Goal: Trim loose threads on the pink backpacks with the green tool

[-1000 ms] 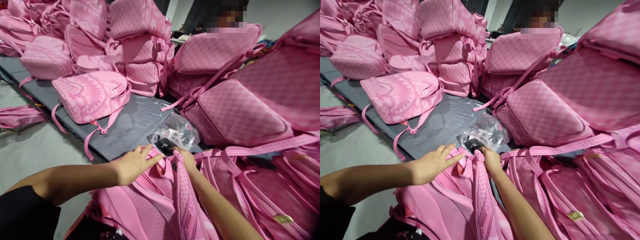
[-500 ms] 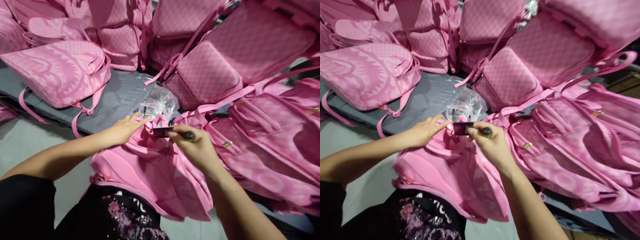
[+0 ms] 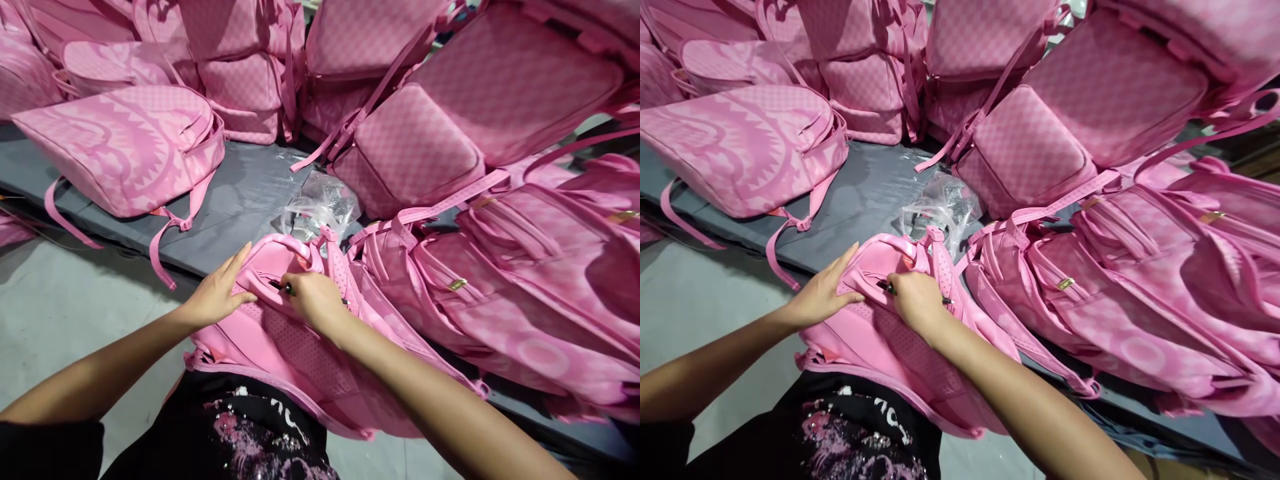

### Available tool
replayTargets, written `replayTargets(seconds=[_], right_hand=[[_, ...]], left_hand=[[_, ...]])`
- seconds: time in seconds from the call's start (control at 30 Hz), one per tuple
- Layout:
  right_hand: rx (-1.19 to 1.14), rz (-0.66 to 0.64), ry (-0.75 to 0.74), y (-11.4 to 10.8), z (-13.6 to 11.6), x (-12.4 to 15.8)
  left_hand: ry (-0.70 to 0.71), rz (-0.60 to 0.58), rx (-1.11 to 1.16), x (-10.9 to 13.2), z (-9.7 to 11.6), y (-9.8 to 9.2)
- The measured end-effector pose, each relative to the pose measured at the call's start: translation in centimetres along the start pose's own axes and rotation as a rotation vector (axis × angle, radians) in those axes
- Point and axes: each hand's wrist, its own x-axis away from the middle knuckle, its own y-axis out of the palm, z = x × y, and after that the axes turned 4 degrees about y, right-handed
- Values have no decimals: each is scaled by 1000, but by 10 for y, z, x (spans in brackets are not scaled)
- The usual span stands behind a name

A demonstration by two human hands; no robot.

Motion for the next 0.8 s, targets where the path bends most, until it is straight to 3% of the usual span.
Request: replayTargets(seconds=[0.1, 0.23, 0.4, 0.57, 0.7, 0.8], right_hand=[[34, -61, -27, 3, -5, -7], [84, -108, -38, -3, -13, -5], [165, -115, -32, -15, -21, 2], [39, 61, -69, -12, -29, -13], [-110, 58, -169, -14, -40, -28], [-25, 16, -238, -23, -34, -26]], left_hand=[[21, 132, -14, 6, -8, 16], [101, 183, -30, 3, -15, 23], [159, 199, -48, 5, -20, 22], [188, 192, -34, 6, -20, 22], [166, 168, 17, 11, -22, 21], [92, 131, 63, 9, -29, 20]])
